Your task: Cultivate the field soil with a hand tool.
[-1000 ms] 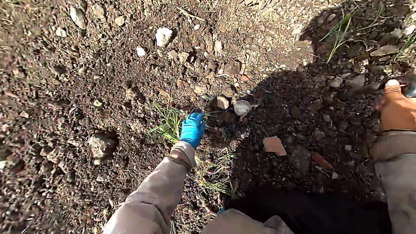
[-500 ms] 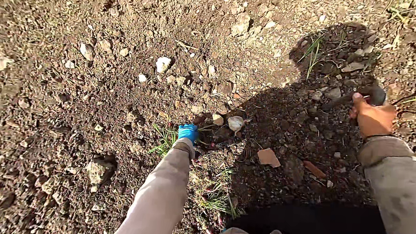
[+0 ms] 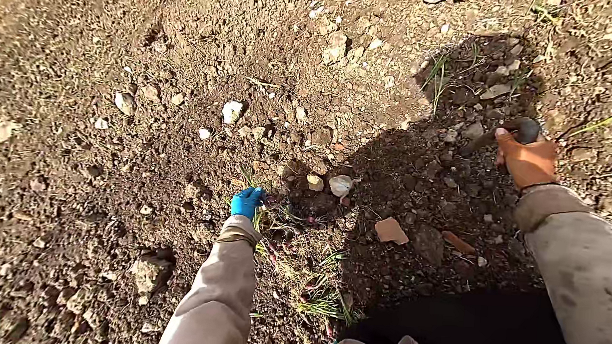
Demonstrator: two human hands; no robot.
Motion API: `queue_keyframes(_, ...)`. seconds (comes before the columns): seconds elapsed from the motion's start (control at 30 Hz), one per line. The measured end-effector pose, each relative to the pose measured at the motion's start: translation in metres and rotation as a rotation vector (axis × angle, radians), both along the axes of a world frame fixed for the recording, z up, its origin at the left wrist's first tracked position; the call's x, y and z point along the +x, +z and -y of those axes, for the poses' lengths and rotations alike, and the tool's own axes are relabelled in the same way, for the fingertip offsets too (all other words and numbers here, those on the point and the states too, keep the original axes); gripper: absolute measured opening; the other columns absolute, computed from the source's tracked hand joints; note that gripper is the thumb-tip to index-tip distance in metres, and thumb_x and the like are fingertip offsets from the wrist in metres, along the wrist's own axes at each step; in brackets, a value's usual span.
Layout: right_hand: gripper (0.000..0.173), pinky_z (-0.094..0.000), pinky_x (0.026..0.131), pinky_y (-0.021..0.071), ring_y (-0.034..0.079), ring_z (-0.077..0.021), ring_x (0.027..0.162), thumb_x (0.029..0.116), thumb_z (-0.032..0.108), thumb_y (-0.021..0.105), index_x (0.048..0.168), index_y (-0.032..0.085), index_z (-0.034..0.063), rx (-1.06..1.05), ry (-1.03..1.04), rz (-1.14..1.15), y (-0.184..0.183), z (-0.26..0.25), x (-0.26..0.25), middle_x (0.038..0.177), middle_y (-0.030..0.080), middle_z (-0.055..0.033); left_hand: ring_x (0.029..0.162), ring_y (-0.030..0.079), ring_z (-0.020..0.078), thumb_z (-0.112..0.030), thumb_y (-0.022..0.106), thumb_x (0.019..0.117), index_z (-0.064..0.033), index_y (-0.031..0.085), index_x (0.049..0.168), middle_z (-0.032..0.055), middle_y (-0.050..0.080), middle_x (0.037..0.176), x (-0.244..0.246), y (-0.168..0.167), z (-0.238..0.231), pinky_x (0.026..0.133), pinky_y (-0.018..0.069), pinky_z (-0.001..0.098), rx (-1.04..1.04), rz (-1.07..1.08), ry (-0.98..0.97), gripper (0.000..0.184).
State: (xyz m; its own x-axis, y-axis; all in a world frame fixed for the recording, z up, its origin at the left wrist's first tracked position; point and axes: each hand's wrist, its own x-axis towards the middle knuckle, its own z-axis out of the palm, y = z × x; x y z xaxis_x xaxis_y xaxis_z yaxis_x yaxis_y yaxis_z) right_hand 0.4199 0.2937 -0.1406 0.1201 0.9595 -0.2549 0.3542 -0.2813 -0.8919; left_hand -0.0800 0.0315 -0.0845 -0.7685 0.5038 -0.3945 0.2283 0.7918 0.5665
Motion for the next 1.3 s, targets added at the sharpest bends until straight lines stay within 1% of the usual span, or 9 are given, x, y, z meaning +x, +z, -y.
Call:
queue_keyframes(0.17,0.036,-0.0281,0.057,0.0457,0.044,-0.0058,0.054,0.1032,0.035,0.062,0.115,0.057,0.0010,-0.017,-0.028,-0.004,0.004,-0.006,-0.002,0.074,0.047,0.0006,0.095,0.070,0.0291,-0.010,0.056,0.1065,0.0066,0.068,0.117,0.0226,0.072,0.107,0.013,0.041,-0.016,0.095,0.0531,0.0487,0.048,-0.085,-0.101,0.023)
queue_keyframes(0.33,0.036,-0.0310,0.057,0.0469,0.047,-0.0093,0.054,0.1043,0.033,0.061,0.114,0.059,-0.0012,-0.014,-0.053,0.015,0.003,-0.009,0.002,0.073,0.050,-0.0022,0.082,0.067,0.0044,0.010,0.064,0.0929,0.0035,0.066,0.104,0.0031,0.072,0.090,0.088,0.038,-0.079,0.082,0.0575,0.0239,0.537,0.120,-0.272,0.013)
queue_keyframes(0.4,0.045,-0.0441,0.067,0.0505,0.053,-0.0207,0.063,0.1048,0.035,0.060,0.121,0.059,-0.0073,-0.027,-0.038,0.025,0.005,-0.010,0.004,0.080,0.058,-0.0134,0.084,0.066,0.0048,0.012,0.065,0.0911,0.0038,0.065,0.103,0.0032,0.070,0.091,0.146,0.026,-0.128,0.082,0.0573,0.0239,0.627,0.265,-0.315,0.015)
queue_keyframes(0.5,0.047,-0.0454,0.066,0.0514,0.054,-0.0218,0.062,0.1046,0.037,0.060,0.115,0.060,-0.0095,-0.027,-0.048,0.064,0.008,-0.010,0.002,0.077,0.058,-0.0138,0.091,0.063,0.0126,0.010,0.062,0.0947,0.0087,0.061,0.110,0.0117,0.066,0.101,0.255,0.025,-0.199,0.086,0.0534,0.0292,0.536,0.360,-0.346,0.016)
queue_keyframes(0.57,0.048,-0.0508,0.067,0.0511,0.056,-0.0273,0.064,0.1047,0.037,0.060,0.115,0.062,-0.0093,-0.043,-0.053,0.071,0.010,-0.009,0.002,0.079,0.059,-0.0180,0.109,0.065,0.0233,0.004,0.061,0.0992,0.0094,0.061,0.123,0.0196,0.067,0.119,0.312,0.019,-0.238,0.100,0.0513,0.0378,0.367,0.378,-0.435,0.024)
queue_keyframes(0.67,0.051,-0.0556,0.064,0.0494,0.057,-0.0334,0.064,0.1037,0.045,0.060,0.110,0.064,-0.0055,-0.050,-0.077,0.078,0.005,-0.005,0.001,0.078,0.060,-0.0211,0.128,0.060,0.0366,-0.006,0.060,0.1027,0.0048,0.062,0.132,0.0240,0.066,0.132,0.362,-0.046,-0.275,0.115,0.0414,0.0525,0.260,0.223,-0.759,0.031)
queue_keyframes(0.83,0.054,-0.0568,0.072,0.0507,0.061,-0.0358,0.072,0.1023,0.047,0.061,0.101,0.066,-0.0068,-0.105,-0.109,0.087,0.005,-0.011,0.002,0.081,0.062,-0.0224,0.136,0.053,0.0409,-0.012,0.057,0.1054,0.0035,0.058,0.140,0.0253,0.061,0.140,0.370,-0.112,-0.280,0.121,0.0320,0.0565,0.211,0.013,-0.947,0.038)
queue_keyframes(1.1,0.050,-0.0544,0.073,0.0517,0.062,-0.0333,0.073,0.1002,0.046,0.065,0.096,0.068,-0.0038,-0.061,-0.147,0.085,0.001,-0.016,-0.004,0.080,0.063,-0.0198,0.140,0.052,0.0302,-0.010,0.055,0.1055,-0.0021,0.057,0.143,0.0183,0.061,0.143,0.363,-0.109,-0.288,0.124,0.0243,0.0511,0.069,-0.051,-1.109,0.038)
queue_keyframes(1.3,0.038,-0.0399,0.066,0.0502,0.056,-0.0198,0.062,0.0992,0.034,0.070,0.095,0.067,-0.0031,0.028,-0.189,-0.029,0.037,-0.008,-0.007,0.072,0.058,-0.0098,0.136,0.055,0.0313,-0.012,0.053,0.1056,-0.0015,0.057,0.142,0.0184,0.064,0.139,0.364,-0.094,-0.308,0.124,0.0235,0.0541,-0.004,-0.193,-1.261,0.038)
